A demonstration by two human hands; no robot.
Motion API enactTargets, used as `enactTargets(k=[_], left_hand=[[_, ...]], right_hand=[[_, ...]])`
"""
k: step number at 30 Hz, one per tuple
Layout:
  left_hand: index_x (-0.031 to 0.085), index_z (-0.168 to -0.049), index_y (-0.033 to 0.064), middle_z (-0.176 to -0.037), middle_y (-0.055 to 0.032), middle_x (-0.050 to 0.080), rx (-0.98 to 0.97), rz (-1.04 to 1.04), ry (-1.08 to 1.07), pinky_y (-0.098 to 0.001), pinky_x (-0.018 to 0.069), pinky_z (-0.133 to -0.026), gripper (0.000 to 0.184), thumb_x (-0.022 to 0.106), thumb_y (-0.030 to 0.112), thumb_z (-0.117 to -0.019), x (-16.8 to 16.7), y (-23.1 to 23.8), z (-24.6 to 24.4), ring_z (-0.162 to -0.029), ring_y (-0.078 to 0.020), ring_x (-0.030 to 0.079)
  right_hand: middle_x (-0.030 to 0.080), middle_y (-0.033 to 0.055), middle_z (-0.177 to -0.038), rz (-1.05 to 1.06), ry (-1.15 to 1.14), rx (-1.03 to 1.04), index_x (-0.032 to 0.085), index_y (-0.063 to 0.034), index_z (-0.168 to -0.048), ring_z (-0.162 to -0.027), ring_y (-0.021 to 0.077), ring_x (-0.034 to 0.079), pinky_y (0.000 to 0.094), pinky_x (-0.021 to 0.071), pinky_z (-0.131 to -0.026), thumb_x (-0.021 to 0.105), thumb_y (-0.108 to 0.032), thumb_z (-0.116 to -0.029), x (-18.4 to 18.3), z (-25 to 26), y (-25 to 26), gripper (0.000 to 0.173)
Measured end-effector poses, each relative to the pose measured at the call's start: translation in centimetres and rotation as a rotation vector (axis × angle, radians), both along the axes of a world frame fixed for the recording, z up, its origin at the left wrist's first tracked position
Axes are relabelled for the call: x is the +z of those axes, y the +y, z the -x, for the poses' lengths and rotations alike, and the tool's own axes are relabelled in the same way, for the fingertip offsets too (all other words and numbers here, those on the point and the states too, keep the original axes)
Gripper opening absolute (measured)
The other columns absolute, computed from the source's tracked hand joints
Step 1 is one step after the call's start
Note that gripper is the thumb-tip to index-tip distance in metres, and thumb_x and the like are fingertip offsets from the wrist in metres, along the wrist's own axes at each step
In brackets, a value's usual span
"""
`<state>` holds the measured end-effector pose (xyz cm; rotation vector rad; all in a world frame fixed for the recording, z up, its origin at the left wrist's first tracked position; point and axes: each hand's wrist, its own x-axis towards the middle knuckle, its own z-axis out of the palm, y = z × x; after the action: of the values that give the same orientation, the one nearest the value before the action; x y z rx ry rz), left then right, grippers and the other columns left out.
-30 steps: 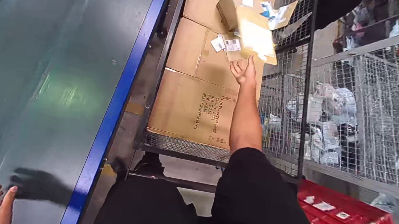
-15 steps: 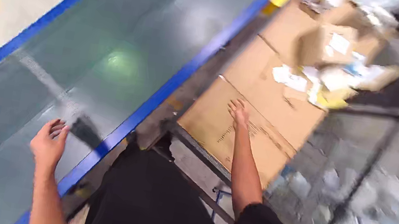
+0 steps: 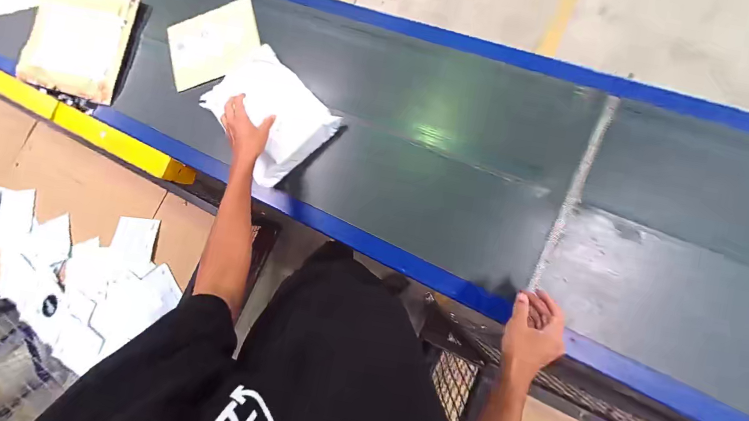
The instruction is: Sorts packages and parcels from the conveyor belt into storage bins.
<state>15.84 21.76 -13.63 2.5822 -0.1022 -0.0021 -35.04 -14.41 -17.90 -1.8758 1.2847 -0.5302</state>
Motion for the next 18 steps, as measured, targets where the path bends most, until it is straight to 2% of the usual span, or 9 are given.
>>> enactTargets(k=[2, 5, 7, 9, 10, 12, 14, 16, 18], left_hand=[[0.041, -0.153, 0.0000, -0.156, -0.0276, 0.040, 0.047, 0.075, 0.054, -0.0640, 0.0326, -0.117, 0.094, 0.079, 0.052, -0.0848, 0.0, 2.8, -4.4, -0.144, -0.0469, 0.038], [0.046, -0.148, -0.0029, -0.144, -0.0305, 0.052, -0.038, 0.085, 0.318, -0.0650, 0.0388, -0.113, 0.088, 0.076, 0.054, -0.0872, -1.0, 4.9, -9.3, -0.135, -0.0469, 0.050], [0.052, -0.144, 0.0001, -0.135, -0.0276, 0.061, -0.174, 0.108, 0.489, -0.0632, 0.0463, -0.105, 0.077, 0.075, 0.051, -0.0901, -0.9, 3.3, -8.7, -0.125, -0.0435, 0.059], [0.056, -0.140, 0.0027, -0.127, -0.0209, 0.067, -0.299, 0.268, 0.615, -0.0545, 0.0536, -0.101, 0.066, 0.078, 0.040, -0.0907, -1.1, 0.4, -6.7, -0.114, -0.0328, 0.067], [0.054, -0.142, 0.0027, -0.127, -0.0194, 0.067, -0.338, 0.368, 0.648, -0.0513, 0.0546, -0.101, 0.066, 0.080, 0.034, -0.0898, -1.5, -0.9, -5.8, -0.115, -0.0295, 0.067], [0.049, -0.144, 0.0022, -0.130, -0.0188, 0.065, -0.393, 0.510, 0.665, -0.0479, 0.0557, -0.101, 0.067, 0.080, 0.028, -0.0897, -2.2, -3.1, -4.4, -0.117, -0.0263, 0.066], [0.049, -0.143, 0.0017, -0.133, -0.0194, 0.063, -0.472, 0.541, 0.677, -0.0478, 0.0538, -0.104, 0.066, 0.079, 0.026, -0.0895, -2.7, -5.6, -3.3, -0.121, -0.0261, 0.064], [0.055, -0.137, -0.0001, -0.133, -0.0200, 0.061, -0.596, 0.541, 0.693, -0.0470, 0.0524, -0.106, 0.056, 0.076, 0.024, -0.0912, -3.0, -8.4, -2.4, -0.122, -0.0262, 0.062], [0.061, -0.127, -0.0021, -0.128, -0.0188, 0.063, -0.766, 0.557, 0.707, -0.0440, 0.0538, -0.103, 0.042, 0.073, 0.022, -0.0941, -2.8, -11.8, -0.4, -0.117, -0.0241, 0.064]], right_hand=[[0.067, 0.0216, -0.126, -0.118, -0.021, 0.179, 0.053, 0.0040, -0.139, -0.112, 0.0243, 0.069, 0.0410, 0.0573, -0.096, 0.067, -0.029, -0.0982, 1.3, -7.0, 0.0, 0.054], [0.059, 0.0166, -0.143, -0.246, 0.055, 0.501, 0.048, -0.0035, -0.148, -0.127, 0.0240, 0.061, 0.0440, 0.0555, -0.101, 0.069, -0.046, -0.0943, 1.8, -19.4, 1.2, 0.071], [0.048, 0.0180, -0.153, -0.292, 0.130, 0.701, 0.042, -0.0072, -0.153, -0.136, 0.0293, 0.053, 0.0490, 0.0518, -0.104, 0.070, -0.057, -0.0893, 1.2, -27.3, 1.3, 0.086], [0.047, 0.0201, -0.153, -0.315, 0.156, 0.813, 0.042, -0.0078, -0.154, -0.134, 0.0318, 0.054, 0.0503, 0.0509, -0.104, 0.075, -0.061, -0.0835, 0.4, -33.0, 0.9, 0.094], [0.048, 0.0189, -0.152, -0.351, 0.165, 0.857, 0.042, -0.0086, -0.154, -0.131, 0.0306, 0.056, 0.0495, 0.0509, -0.104, 0.078, -0.060, -0.0811, 0.2, -34.7, 0.6, 0.096], [0.053, 0.0158, -0.148, -0.433, 0.192, 0.918, 0.042, -0.0125, -0.154, -0.128, 0.0273, 0.058, 0.0487, 0.0501, -0.106, 0.082, -0.058, -0.0763, 0.7, -36.1, 0.6, 0.099], [0.059, 0.0174, -0.141, -0.372, 0.296, 0.934, 0.043, -0.0170, -0.154, -0.129, 0.0322, 0.057, 0.0583, 0.0450, -0.108, 0.085, -0.060, -0.0692, 1.9, -34.4, 0.0, 0.104], [0.062, 0.0170, -0.137, -0.331, 0.388, 0.876, 0.043, -0.0164, -0.154, -0.126, 0.0368, 0.059, 0.0651, 0.0449, -0.104, 0.086, -0.062, -0.0651, 2.6, -30.7, -1.0, 0.109], [0.068, 0.0146, -0.130, -0.405, 0.400, 0.741, 0.044, -0.0136, -0.153, -0.118, 0.0355, 0.065, 0.0647, 0.0493, -0.099, 0.089, -0.060, -0.0632, 2.2, -25.5, -1.3, 0.110]])
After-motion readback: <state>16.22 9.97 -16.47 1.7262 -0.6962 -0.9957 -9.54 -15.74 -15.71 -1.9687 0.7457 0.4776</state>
